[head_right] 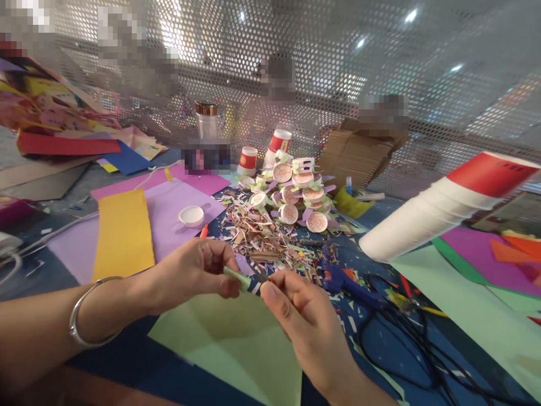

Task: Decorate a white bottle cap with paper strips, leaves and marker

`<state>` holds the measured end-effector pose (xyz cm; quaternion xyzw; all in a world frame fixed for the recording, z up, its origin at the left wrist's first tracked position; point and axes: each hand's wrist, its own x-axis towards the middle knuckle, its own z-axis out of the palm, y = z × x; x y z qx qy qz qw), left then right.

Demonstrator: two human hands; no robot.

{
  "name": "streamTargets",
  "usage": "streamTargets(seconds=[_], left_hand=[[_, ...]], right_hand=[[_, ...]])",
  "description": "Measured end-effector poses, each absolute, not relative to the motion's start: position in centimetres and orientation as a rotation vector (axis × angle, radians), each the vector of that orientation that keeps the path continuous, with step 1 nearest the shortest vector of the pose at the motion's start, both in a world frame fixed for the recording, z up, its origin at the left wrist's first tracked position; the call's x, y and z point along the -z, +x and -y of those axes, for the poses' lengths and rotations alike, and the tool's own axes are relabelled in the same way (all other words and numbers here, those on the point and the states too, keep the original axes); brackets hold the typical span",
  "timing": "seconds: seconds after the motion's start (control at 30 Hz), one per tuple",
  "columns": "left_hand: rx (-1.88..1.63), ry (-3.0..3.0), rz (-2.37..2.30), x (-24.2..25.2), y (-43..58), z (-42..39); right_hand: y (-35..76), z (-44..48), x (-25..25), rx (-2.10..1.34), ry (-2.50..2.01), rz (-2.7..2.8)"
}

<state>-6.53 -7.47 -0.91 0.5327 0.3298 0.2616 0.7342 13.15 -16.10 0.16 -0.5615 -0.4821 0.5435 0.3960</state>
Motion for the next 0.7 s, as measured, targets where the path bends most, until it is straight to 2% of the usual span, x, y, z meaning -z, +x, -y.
streamTargets(seconds=[0.3, 0.7], left_hand=[[-0.553, 1.102, -0.673, 0.5, -6.2, 8.5], [-0.535, 1.143, -0.68, 0.1, -6.4, 9.0]], right_hand=[[12.2, 16.0, -0.3, -1.127, -1.465, 1.347], [13.4, 16.1, 1.1, -1.366, -1.32, 1.264]])
